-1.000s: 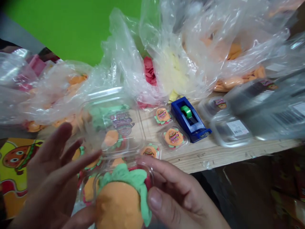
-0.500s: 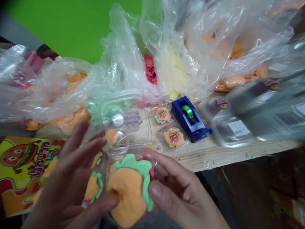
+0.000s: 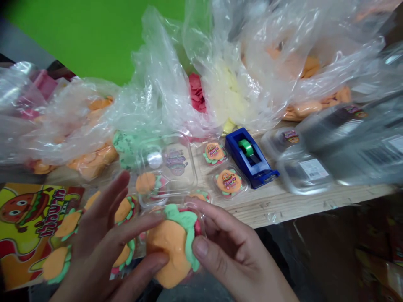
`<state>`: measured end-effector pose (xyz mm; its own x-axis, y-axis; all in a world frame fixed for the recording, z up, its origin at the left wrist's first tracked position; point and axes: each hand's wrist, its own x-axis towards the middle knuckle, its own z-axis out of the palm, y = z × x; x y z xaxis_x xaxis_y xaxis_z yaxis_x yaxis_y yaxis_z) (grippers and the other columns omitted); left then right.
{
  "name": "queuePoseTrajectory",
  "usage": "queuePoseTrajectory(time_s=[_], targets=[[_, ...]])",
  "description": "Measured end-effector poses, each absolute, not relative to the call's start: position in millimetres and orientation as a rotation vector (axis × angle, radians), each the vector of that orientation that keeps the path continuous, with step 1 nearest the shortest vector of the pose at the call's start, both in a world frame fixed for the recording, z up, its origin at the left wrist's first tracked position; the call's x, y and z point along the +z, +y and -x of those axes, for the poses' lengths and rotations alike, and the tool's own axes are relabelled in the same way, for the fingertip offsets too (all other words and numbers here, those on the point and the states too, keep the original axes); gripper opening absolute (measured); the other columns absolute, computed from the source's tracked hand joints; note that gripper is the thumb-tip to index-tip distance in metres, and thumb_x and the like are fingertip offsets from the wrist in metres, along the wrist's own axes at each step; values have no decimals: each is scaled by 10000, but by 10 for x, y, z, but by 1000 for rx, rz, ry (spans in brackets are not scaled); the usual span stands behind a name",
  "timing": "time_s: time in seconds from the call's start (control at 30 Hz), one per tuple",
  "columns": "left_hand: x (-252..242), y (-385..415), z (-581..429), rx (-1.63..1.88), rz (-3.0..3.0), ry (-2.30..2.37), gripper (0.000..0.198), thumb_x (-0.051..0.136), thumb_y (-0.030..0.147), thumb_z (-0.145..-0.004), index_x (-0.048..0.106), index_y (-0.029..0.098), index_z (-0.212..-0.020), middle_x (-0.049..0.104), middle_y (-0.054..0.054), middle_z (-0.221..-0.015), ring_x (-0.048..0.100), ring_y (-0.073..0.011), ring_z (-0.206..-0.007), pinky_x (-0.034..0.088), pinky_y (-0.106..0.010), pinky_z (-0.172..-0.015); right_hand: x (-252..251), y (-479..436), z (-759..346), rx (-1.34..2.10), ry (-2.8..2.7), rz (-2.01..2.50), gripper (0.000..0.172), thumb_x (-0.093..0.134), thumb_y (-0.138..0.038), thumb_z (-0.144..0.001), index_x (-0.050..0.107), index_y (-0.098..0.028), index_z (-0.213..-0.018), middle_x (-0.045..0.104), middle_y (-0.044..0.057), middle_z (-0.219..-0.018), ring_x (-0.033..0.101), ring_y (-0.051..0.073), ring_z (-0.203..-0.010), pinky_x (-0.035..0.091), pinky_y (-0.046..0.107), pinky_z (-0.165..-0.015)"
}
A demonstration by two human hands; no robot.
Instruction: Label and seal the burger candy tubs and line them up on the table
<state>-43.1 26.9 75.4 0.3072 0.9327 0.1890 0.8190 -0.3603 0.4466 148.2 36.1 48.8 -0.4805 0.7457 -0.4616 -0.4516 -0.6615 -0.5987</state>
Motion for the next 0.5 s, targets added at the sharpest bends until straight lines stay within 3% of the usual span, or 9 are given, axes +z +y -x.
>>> queuePoseTrajectory(time_s=[0.13,0.23,0.3,0.4,0.5], targets=[[721,253,444,586,-2315,1652,307,558,332,-799,487,337,-1097,102,51,-1507,237,-298,-1331,442,-492,-933,468,353,-1485,2145,-567,961,306,646,-336,-783,632,-420,-1076,681,-10,-952,636,162,-863,533,255,-697],[690,229,457,551,-2374,1685,367,572,348,-787,465,320,-1136,87,43,-1513,227,-332,-1325,412,-523,-949,447,343,-1473,2134,-551,967,316,646,-319,-786,626,-413,-1087,674,-19,-1053,618,172,-980,524,258,-771],[690,215,455,573,-2392,1669,294,580,352,-781,492,305,-1058,92,44,-1511,225,-334,-1324,399,-516,-958,434,338,-1462,2124,-544,986,319,652,-312,-783,627,-406,-1087,665,-28,-1105,603,170,-1030,509,254,-818],[746,220,418,640,-2344,1633,115,569,280,-802,496,284,-891,180,21,-1479,241,-264,-1325,405,-438,-965,437,339,-1453,2118,-555,981,318,644,-310,-792,622,-401,-1096,651,-35,-1154,604,169,-1035,515,251,-812],[837,276,353,678,-2300,1594,121,535,158,-825,486,268,-812,231,3,-1443,240,-184,-1327,356,-361,-1019,460,345,-1461,2155,-525,962,311,639,-310,-799,621,-409,-1093,595,-52,-1250,614,168,-1029,531,242,-778]])
